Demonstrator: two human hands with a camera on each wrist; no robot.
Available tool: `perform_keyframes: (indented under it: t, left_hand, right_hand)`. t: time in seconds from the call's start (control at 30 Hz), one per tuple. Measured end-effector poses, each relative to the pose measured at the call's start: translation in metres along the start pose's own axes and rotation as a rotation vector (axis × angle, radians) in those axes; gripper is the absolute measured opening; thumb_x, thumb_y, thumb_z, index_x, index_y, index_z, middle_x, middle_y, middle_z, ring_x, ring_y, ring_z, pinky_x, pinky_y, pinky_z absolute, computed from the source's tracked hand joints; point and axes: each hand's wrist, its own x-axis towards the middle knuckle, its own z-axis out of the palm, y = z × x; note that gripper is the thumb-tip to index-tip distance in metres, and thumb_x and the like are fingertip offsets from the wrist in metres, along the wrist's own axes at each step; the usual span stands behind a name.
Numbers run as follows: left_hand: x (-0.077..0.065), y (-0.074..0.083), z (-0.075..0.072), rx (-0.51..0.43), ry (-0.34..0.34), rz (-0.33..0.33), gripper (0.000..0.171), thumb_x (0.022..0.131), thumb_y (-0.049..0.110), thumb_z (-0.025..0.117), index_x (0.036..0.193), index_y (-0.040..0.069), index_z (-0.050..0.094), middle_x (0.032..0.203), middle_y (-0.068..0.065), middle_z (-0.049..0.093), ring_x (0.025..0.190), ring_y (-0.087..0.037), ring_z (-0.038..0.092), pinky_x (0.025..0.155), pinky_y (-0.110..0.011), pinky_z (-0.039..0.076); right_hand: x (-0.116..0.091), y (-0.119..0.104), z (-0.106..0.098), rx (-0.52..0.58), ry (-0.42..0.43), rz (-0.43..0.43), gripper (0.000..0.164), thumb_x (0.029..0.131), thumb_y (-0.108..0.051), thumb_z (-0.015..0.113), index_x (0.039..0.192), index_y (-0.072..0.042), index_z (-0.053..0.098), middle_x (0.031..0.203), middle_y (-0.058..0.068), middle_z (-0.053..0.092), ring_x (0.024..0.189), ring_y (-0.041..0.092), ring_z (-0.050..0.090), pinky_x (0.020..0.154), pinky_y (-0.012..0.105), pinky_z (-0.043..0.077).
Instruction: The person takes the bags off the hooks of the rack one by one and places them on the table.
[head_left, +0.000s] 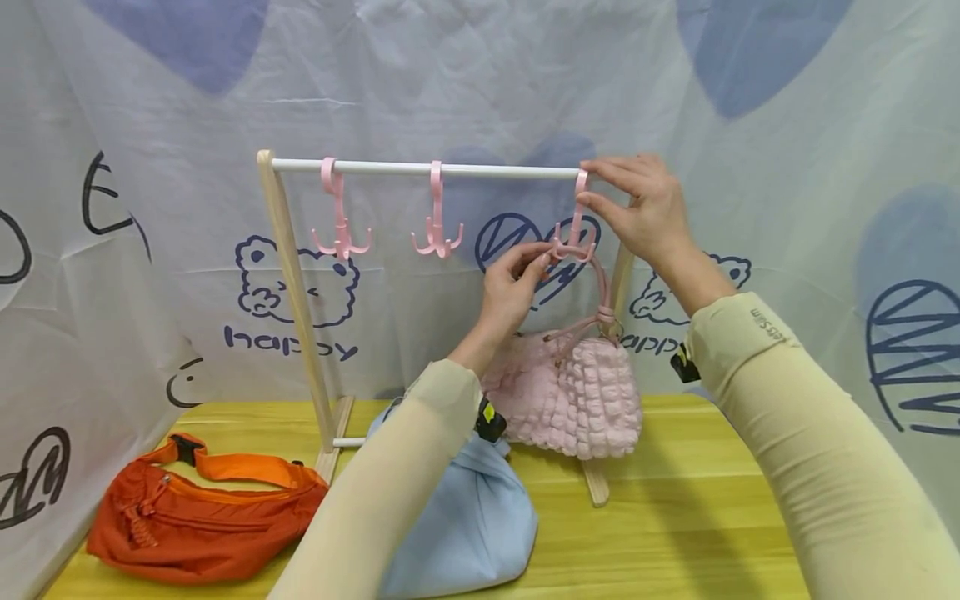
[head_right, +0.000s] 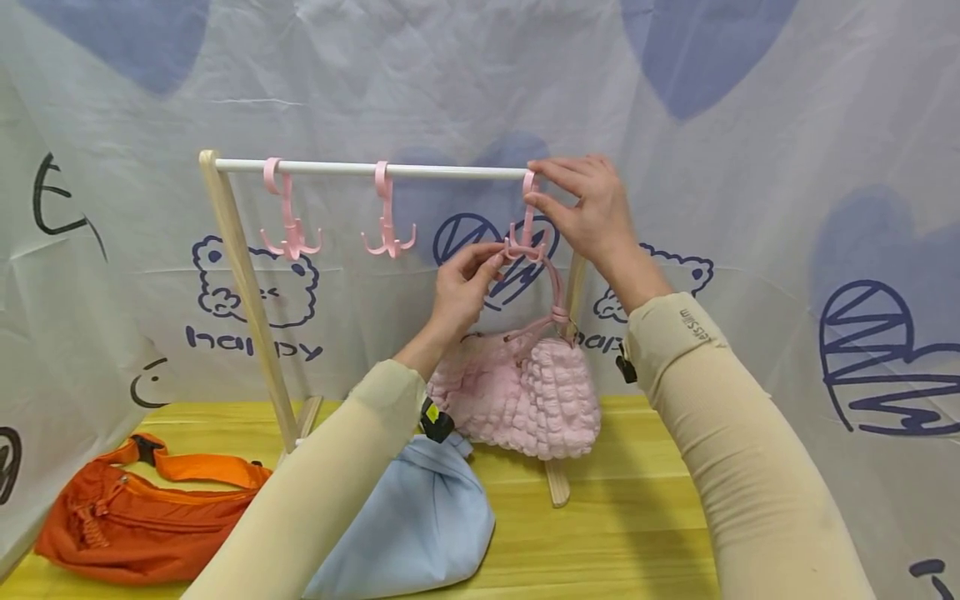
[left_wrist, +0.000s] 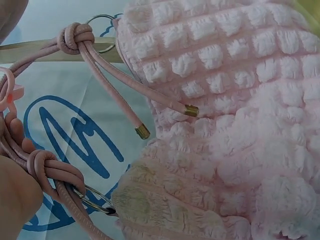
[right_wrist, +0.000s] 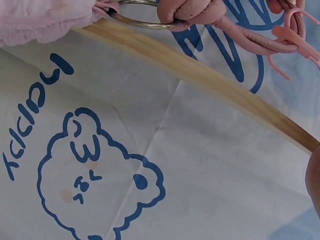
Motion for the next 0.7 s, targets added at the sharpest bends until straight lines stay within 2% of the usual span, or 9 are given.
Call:
perform_keyframes:
  t: [0.1,0.17,0.37,0.47,0.53,0.6,0.67,0.7]
  left_hand:
    - [-0.0004,0.0011,0.0005,0.001,0.02,0.006,0.022,0.104,0.011,0.063,0.122,0.002,0.073,0.11,-0.016,0.075,0.084,-0.015,0.065,0.092,-0.045,0.059]
    - [-0.0002,0.002,0.0015,-0.016,0.029,0.007,0.022,0.104,0.01,0.064,0.121,0.001,0.073,0.11,-0.017,0.075,0.081,-0.01,0.063,0.091,-0.048,0.058]
    - [0.0005,0.0044,0.0053,-0.055,0.058,-0.019,0.02,0.104,0.01,0.064,0.119,0.001,0.074,0.106,-0.016,0.076,0.079,-0.01,0.061,0.093,-0.058,0.055]
    - [0.0005,0.0058,0.006,-0.06,0.075,-0.018,0.02,0.103,0.009,0.064,0.118,0.0,0.075,0.103,-0.016,0.075,0.078,-0.01,0.061,0.093,-0.059,0.054]
    - [0.0008,0.0065,0.0061,-0.058,0.082,-0.007,0.02,0.103,0.008,0.064,0.118,-0.001,0.075,0.101,-0.017,0.074,0.079,-0.013,0.062,0.091,-0.059,0.055]
    - [0.0009,0.0075,0.0056,-0.06,0.081,0.002,0.021,0.103,0.008,0.064,0.118,-0.002,0.074,0.102,-0.018,0.073,0.083,-0.024,0.065,0.091,-0.059,0.055]
    - [0.0009,0.0085,0.005,-0.06,0.076,0.002,0.021,0.103,0.008,0.064,0.119,-0.002,0.074,0.103,-0.019,0.073,0.089,-0.037,0.066,0.088,-0.051,0.057]
    - [0.0008,0.009,0.0049,-0.064,0.073,0.004,0.021,0.103,0.007,0.063,0.119,-0.003,0.074,0.103,-0.019,0.072,0.092,-0.043,0.065,0.088,-0.052,0.057]
  right_hand:
    - [-0.0003,-0.0007,-0.0008,-0.007,-0.005,-0.001,0.044,0.091,-0.019,0.082,0.131,-0.004,0.072,0.125,0.017,0.073,0.111,0.037,0.068,0.108,0.052,0.045]
    - [-0.0006,-0.0009,-0.001,-0.001,0.0,0.007,0.043,0.091,-0.019,0.082,0.13,-0.004,0.072,0.124,0.017,0.073,0.111,0.037,0.068,0.107,0.051,0.045]
    - [-0.0017,-0.0009,-0.0017,0.008,0.006,0.035,0.042,0.089,-0.015,0.083,0.129,-0.004,0.073,0.124,0.017,0.073,0.112,0.038,0.068,0.113,0.052,0.042]
    - [-0.0019,-0.0022,-0.0023,0.006,-0.006,0.054,0.043,0.091,-0.016,0.082,0.131,-0.005,0.072,0.126,0.017,0.073,0.114,0.038,0.067,0.116,0.051,0.039]
    - [-0.0015,-0.0036,-0.0026,0.01,-0.014,0.068,0.043,0.091,-0.017,0.082,0.132,-0.006,0.072,0.127,0.016,0.072,0.116,0.038,0.066,0.117,0.05,0.038]
    - [-0.0007,-0.0047,-0.0028,0.01,-0.019,0.069,0.043,0.092,-0.018,0.081,0.132,-0.006,0.072,0.127,0.016,0.072,0.117,0.037,0.066,0.118,0.051,0.037]
    - [-0.0001,-0.0055,-0.0025,0.012,-0.018,0.069,0.043,0.091,-0.018,0.082,0.132,-0.006,0.072,0.127,0.016,0.072,0.117,0.037,0.067,0.118,0.052,0.037]
    - [0.0,-0.0057,-0.0024,0.014,-0.016,0.068,0.044,0.091,-0.018,0.082,0.132,-0.005,0.072,0.127,0.016,0.073,0.116,0.037,0.067,0.118,0.052,0.037]
